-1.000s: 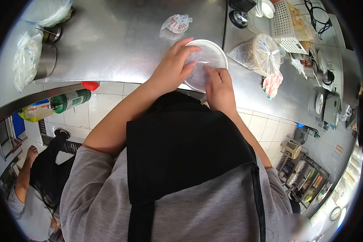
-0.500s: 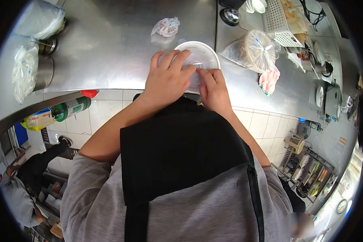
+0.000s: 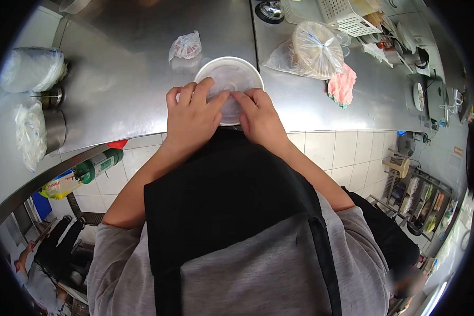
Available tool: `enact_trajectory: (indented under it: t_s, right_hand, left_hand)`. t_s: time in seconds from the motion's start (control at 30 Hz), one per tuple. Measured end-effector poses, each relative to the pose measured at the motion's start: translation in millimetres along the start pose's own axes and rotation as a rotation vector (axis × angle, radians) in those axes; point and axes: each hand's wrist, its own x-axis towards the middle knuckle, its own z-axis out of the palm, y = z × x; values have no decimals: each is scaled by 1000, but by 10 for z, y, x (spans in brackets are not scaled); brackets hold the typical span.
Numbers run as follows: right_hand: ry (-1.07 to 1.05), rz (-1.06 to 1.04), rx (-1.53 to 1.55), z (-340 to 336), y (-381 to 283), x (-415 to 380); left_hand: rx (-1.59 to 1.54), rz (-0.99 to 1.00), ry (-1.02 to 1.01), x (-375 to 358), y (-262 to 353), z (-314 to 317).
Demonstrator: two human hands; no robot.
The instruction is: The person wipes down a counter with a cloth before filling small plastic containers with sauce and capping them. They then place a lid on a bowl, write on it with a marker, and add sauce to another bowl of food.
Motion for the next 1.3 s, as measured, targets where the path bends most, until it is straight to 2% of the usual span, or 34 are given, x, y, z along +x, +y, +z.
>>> enact_trajectory:
  t_s: [0.53, 0.7, 0.93, 1.1, 1.3]
  right_hand:
    - [-141, 78, -74, -64, -105, 123]
    - [-244, 119, -235, -86, -175, 207]
    - [-279, 64, -330, -33, -137, 167]
    - [-102, 34, -92, -35, -39, 90]
    - [-76, 43, -11, -40, -37, 62]
  left_hand:
    - [-54, -37, 2, -123, -14, 54]
    - [-77, -53, 3, -126, -7, 55]
    - [-102, -72, -7, -139, -1, 31]
    - [-93, -68, 18, -161, -4, 61]
    - [-102, -68, 15, -166, 1, 76]
